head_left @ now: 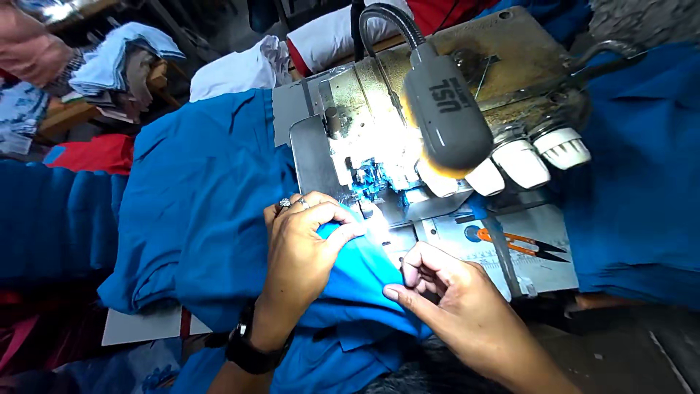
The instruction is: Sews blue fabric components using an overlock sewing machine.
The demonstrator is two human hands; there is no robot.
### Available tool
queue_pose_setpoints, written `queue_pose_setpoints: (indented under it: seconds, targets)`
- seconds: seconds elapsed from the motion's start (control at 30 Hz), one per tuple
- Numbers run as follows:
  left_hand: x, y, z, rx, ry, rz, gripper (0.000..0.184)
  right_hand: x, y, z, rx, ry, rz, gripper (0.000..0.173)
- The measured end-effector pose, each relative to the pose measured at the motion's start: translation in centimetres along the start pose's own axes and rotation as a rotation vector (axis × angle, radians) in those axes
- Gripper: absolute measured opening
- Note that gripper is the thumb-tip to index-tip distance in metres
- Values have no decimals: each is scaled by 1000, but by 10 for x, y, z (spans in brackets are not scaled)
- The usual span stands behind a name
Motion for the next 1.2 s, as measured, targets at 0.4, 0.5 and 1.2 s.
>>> queue_pose_setpoints:
  seconds: [0.4, 0.5, 1.2]
  targets:
    - [3, -10, 20, -145, 159, -58, 19, -3, 27, -11, 221, -104, 19, 60]
    - [5, 4, 23, -114, 235, -71, 24, -11, 45, -20, 265, -115, 74, 60]
    - [75, -199, -60, -642, -268, -251, 17, 13, 30, -10, -163, 104, -17, 14]
Point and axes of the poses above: each hand's wrist, its own y-axis towards the middle knuckle, its own z-axis out of the palm, x = y × z, the point moved 10 cm from there along y, towards the middle knuckle, and after that the axes turned 1 degree about z, right-handed, at the moved point
